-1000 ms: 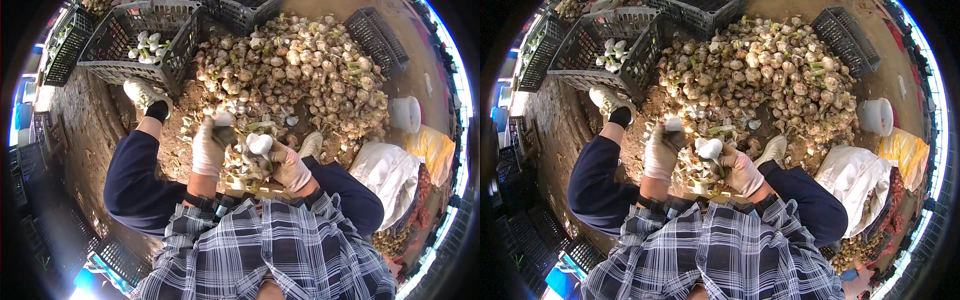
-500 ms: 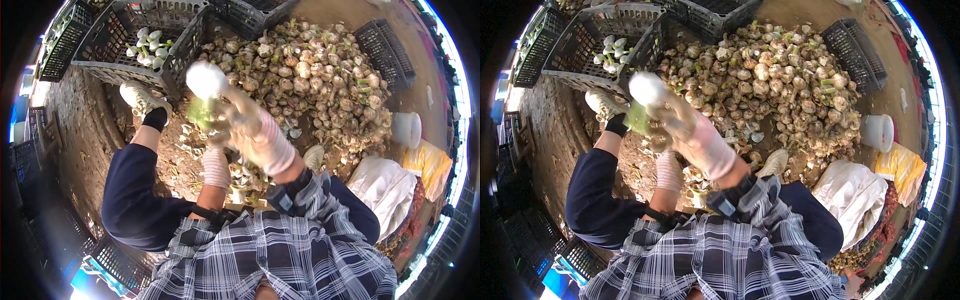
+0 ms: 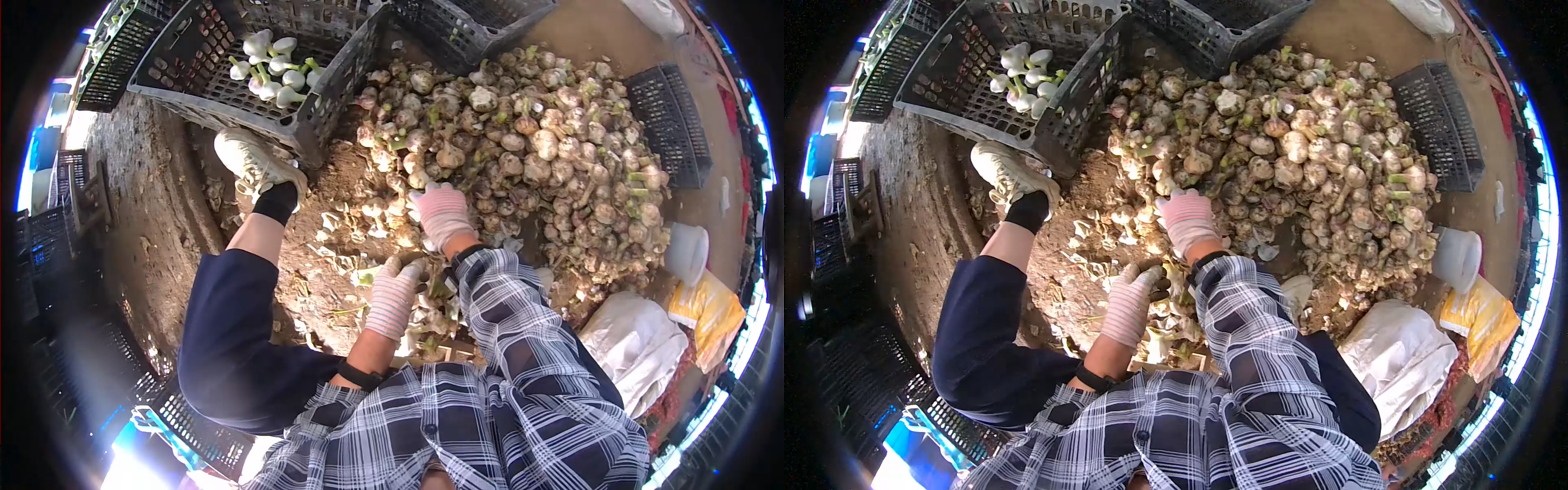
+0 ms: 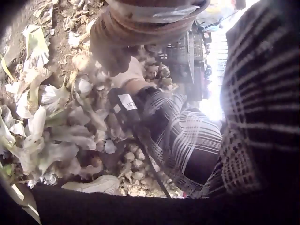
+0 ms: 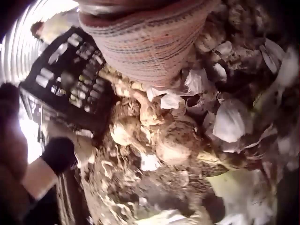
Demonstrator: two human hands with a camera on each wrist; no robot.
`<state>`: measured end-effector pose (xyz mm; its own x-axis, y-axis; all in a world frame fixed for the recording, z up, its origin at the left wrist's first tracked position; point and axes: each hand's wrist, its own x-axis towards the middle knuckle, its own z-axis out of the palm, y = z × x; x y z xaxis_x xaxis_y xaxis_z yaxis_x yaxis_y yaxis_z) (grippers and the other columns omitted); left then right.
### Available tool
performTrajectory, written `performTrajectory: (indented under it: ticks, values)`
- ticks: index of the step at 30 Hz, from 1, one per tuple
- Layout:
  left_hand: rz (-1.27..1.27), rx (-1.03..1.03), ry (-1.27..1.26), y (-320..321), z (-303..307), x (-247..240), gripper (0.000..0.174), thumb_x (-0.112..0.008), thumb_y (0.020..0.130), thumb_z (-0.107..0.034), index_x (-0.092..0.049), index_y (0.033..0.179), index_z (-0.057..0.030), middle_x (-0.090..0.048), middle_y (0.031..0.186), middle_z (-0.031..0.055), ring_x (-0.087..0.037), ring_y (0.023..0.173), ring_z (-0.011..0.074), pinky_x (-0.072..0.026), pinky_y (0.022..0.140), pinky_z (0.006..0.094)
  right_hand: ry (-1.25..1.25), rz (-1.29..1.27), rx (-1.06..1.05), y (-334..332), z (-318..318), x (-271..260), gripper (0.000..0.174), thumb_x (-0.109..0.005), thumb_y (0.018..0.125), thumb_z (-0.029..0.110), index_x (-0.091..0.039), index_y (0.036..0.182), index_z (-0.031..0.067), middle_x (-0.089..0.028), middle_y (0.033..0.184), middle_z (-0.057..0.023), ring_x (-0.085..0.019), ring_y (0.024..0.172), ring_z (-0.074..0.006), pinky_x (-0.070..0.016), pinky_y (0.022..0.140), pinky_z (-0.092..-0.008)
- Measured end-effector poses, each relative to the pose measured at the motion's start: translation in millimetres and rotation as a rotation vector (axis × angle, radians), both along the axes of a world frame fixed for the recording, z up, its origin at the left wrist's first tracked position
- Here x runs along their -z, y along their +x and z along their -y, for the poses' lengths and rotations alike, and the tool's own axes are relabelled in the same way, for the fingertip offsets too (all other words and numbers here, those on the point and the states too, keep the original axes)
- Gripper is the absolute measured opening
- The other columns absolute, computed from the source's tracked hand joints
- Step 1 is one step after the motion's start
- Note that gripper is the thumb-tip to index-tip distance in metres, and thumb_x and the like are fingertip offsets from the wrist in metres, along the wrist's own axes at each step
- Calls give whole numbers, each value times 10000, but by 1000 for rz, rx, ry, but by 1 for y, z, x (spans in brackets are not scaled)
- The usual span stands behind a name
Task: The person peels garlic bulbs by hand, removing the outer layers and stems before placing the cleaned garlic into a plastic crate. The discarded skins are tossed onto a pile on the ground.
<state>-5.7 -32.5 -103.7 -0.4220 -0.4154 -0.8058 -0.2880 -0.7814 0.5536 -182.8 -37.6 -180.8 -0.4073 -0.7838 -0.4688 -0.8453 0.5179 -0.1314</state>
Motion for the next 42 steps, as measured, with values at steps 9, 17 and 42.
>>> performTrajectory:
  ticks: [9, 17, 42]
  values:
    - [-135, 271, -515, -5, -4, 16, 837, -713, 837, -147, -273, 1526, 34, -434, 1476, 187, -519, 1226, 206, -440, 1037, 324, -729, 891, 705, 6, -90, -62, 246, -657, 906, 167, -680, 1111, 32, -712, 994, -93, -630, 878, -178, -506, 790, -321]
    - [-408, 409, -816, -11, -19, -47, 780, -818, 711, -8, -470, 1409, -16, -568, 1327, 160, -589, 1182, 260, -492, 996, 340, -793, 1122, 922, 54, -136, -168, 428, -723, 927, 307, -620, 1209, 2, -702, 1041, -60, -636, 944, -130, -508, 831, -273]
    - [-362, 633, -1017, 17, -42, -143, 688, -828, 797, -182, -526, 1398, -36, -668, 1187, 101, -633, 1026, 147, -514, 899, 282, -936, 1267, 810, 77, -195, -179, 320, -569, 982, 174, -622, 1236, -13, -684, 1086, -51, -630, 991, -135, -511, 853, -293]
